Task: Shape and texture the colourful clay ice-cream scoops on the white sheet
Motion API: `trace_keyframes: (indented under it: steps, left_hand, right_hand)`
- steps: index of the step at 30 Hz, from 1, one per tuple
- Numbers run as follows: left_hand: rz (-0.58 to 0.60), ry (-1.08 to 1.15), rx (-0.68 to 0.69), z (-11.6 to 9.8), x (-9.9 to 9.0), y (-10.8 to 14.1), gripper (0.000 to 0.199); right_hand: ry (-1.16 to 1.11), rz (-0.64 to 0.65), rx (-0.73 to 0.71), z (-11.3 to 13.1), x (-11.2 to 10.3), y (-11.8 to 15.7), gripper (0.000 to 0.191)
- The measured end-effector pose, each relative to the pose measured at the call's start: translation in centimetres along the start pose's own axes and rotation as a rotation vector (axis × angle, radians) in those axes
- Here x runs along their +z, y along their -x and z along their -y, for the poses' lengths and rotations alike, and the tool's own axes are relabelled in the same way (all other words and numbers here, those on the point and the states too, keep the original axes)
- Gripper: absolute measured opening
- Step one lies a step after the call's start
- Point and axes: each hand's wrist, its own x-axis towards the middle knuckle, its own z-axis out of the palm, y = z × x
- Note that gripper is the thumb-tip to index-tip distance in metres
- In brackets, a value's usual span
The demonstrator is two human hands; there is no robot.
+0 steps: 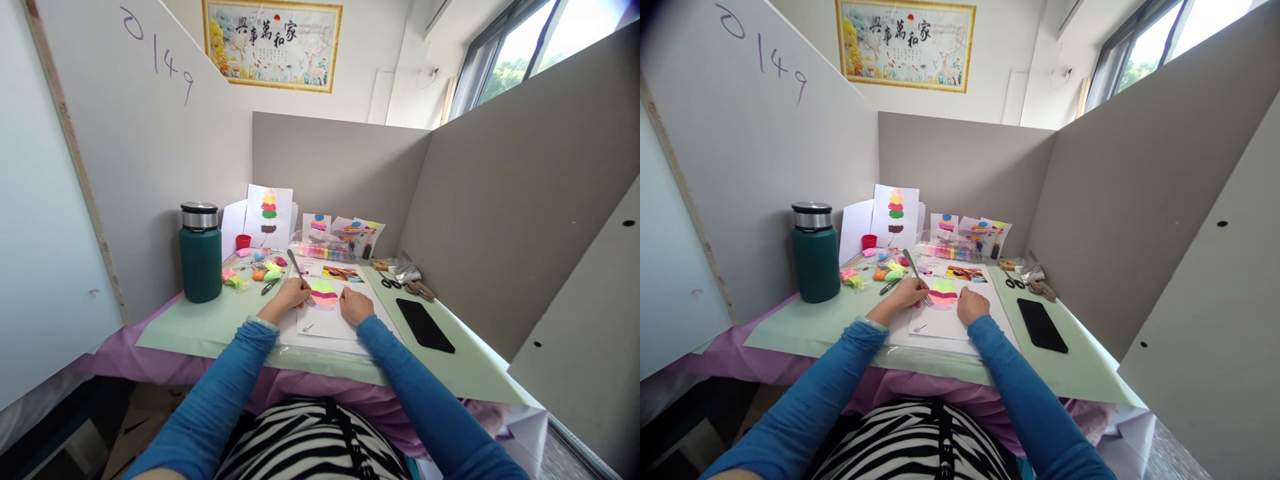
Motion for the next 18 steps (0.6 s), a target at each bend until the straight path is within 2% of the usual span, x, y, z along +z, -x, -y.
trace_keyframes:
  steps: [18]
  left_hand:
    - [-0.005, 0.022, -0.025, 0.13, 0.1, -0.19, 0.018]
  right_hand:
    - [0.008, 0.003, 0.004, 0.07, -0.08, 0.06, 0.024]
